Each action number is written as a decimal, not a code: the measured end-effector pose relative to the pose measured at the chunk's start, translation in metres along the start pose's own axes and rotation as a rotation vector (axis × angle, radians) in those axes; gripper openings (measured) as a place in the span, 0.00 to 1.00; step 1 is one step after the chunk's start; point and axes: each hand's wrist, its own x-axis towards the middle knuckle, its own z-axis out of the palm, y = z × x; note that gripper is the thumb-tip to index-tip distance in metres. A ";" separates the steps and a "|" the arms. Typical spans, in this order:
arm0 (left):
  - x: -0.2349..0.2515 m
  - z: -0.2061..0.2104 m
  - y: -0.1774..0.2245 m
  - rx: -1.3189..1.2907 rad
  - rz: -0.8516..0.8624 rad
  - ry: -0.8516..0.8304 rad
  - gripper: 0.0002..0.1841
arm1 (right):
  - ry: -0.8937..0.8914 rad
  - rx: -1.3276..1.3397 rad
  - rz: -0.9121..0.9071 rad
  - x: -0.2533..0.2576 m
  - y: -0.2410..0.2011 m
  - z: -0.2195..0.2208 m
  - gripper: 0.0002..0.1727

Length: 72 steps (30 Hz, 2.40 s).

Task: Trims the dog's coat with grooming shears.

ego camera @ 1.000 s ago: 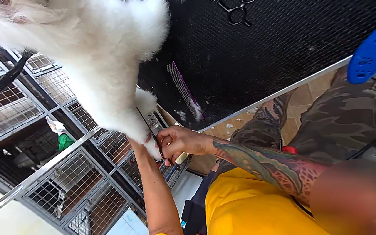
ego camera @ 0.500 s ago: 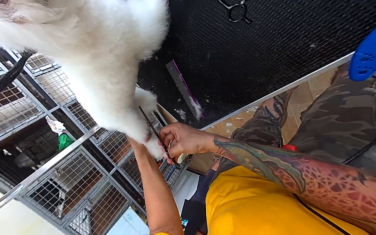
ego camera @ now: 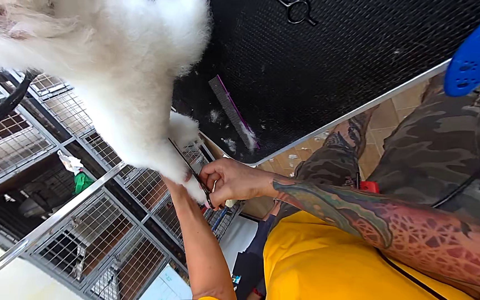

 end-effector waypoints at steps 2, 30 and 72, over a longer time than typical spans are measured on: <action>-0.001 0.001 0.003 0.038 0.002 -0.002 0.21 | 0.016 -0.010 0.046 -0.001 -0.003 0.001 0.20; -0.005 -0.005 0.000 0.010 0.030 -0.039 0.22 | -0.068 0.320 0.096 -0.003 0.001 -0.001 0.10; -0.006 -0.010 0.001 -0.064 -0.014 -0.110 0.23 | -0.008 0.464 -0.081 -0.012 -0.001 0.017 0.16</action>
